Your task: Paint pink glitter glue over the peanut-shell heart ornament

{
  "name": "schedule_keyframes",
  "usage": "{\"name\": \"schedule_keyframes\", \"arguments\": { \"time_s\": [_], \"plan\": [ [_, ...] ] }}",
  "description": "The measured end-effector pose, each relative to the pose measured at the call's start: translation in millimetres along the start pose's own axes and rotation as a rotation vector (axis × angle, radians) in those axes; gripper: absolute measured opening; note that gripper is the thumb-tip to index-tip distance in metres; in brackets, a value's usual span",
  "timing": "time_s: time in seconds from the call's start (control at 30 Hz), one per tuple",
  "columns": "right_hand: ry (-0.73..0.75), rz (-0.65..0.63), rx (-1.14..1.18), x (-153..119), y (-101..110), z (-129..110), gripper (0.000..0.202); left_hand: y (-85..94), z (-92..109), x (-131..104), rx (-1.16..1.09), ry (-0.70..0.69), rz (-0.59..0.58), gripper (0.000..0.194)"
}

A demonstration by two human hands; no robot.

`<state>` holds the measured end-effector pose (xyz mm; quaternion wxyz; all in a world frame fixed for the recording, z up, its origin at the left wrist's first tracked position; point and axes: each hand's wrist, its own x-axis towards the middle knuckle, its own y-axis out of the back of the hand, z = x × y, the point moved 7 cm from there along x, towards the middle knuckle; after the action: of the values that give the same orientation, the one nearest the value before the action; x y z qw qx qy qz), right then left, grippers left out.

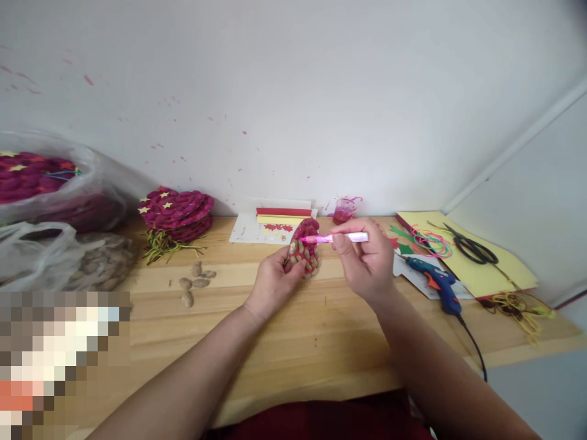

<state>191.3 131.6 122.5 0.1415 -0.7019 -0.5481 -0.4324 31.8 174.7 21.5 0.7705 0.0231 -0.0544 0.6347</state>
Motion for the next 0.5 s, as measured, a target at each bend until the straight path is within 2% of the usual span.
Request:
{"name": "schedule_keyframes", "arguments": {
  "time_s": [0.17,0.37,0.5],
  "plan": [
    [-0.017,-0.028,0.008,-1.1,1.5,7.0,0.008,-0.4,3.5,-3.1,0.054,-0.037,-0.002,0.019],
    [-0.009,-0.075,-0.008,-1.2,-3.1,3.1,0.006,1.5,0.0,-4.5,0.073,-0.013,0.005,0.019],
    [0.034,-0.067,-0.04,-0.8,-4.0,0.0,0.003,1.7,0.8,-4.4,0.14,-0.045,0.001,0.017]
  ]
}}
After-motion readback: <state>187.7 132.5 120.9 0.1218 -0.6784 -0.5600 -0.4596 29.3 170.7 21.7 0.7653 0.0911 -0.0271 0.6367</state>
